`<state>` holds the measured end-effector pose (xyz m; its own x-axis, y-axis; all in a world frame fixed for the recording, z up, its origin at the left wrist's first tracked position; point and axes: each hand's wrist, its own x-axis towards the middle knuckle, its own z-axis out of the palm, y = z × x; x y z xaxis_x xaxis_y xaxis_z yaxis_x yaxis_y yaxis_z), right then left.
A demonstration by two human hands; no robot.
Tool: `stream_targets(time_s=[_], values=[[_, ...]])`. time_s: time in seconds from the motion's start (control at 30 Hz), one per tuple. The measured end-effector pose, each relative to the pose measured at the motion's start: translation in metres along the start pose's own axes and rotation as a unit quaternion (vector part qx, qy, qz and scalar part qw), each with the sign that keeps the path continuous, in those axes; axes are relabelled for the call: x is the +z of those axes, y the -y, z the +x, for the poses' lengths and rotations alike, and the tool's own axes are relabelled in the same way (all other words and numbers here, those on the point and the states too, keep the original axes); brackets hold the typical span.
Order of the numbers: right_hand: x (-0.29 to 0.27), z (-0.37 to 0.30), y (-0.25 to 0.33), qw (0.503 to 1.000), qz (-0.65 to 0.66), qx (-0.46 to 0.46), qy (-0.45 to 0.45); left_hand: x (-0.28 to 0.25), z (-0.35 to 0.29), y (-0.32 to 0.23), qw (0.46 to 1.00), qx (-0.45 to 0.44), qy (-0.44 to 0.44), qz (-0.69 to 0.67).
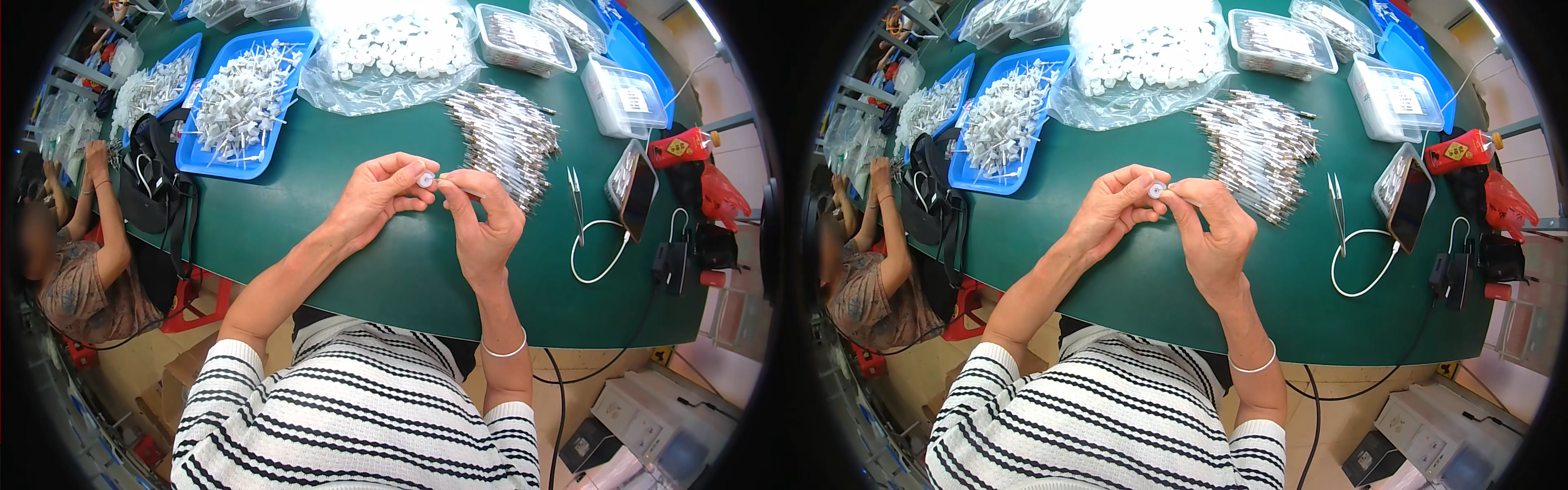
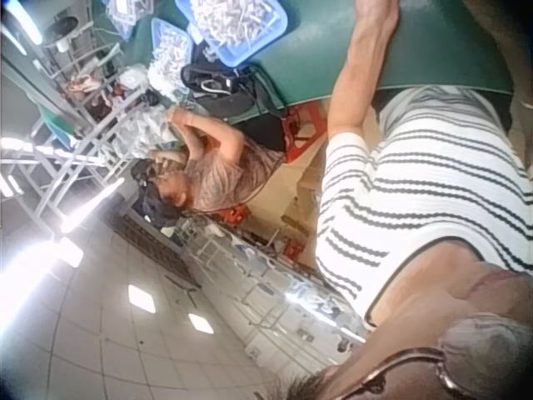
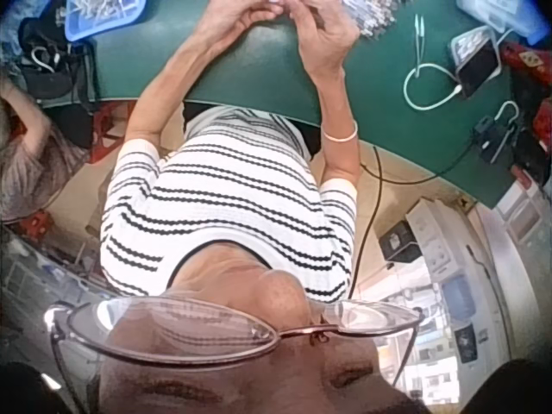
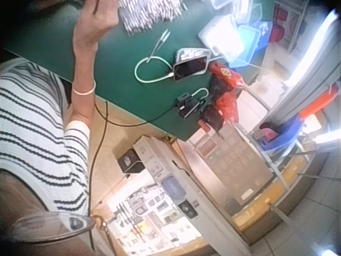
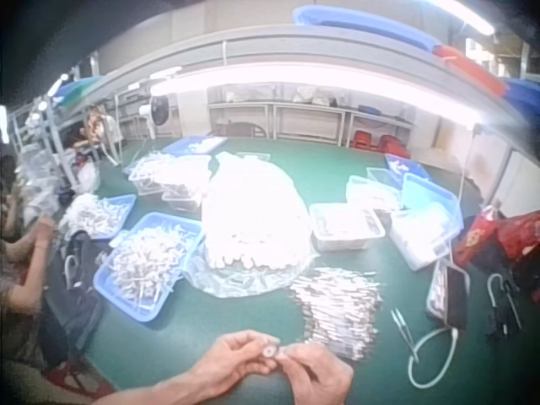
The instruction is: The person repeatedly picks up small white plastic caps and metal rods from a green table. They insert the metal rod into the white cap and place the assembled unit into a blue tray. The process is repetitive and involves handling small components by hand.
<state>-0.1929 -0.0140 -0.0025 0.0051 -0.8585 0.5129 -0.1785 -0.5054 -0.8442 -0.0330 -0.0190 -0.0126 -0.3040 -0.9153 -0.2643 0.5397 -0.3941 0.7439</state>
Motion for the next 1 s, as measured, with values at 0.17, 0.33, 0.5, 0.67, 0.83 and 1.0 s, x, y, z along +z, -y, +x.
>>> stream_targets(time_s=[0.17,0.33,0.5,0.67,0.83,1.0], values=[[-0.0009,0.0014,0.0007,1.0,-0.017,-0.024,0.009,-0.0007,0.0003,0.001,1.0,0.003,-0.004,0.006],[-0.0007,0.0027,-0.0019,0.998,-0.03,-0.056,0.01,0.0004,0.0,0.0006,1.0,0.006,-0.006,0.013],[-0.0023,0.004,-0.0028,0.998,-0.036,-0.047,0.014,-0.0012,0.0012,0.002,0.999,0.022,-0.004,0.032],[-0.0036,0.0049,0.0003,0.998,-0.041,-0.041,0.018,0.002,-0.0008,0.0005,0.998,0.026,-0.008,0.056],[-0.0042,0.005,0.0006,0.998,-0.041,-0.033,0.02,0.0005,-0.0001,0.0006,0.999,0.012,-0.003,0.053],[-0.005,0.0052,0.0002,0.998,-0.053,-0.038,0.022,0.002,-0.0004,0.0002,0.998,0.007,-0.005,0.057]])
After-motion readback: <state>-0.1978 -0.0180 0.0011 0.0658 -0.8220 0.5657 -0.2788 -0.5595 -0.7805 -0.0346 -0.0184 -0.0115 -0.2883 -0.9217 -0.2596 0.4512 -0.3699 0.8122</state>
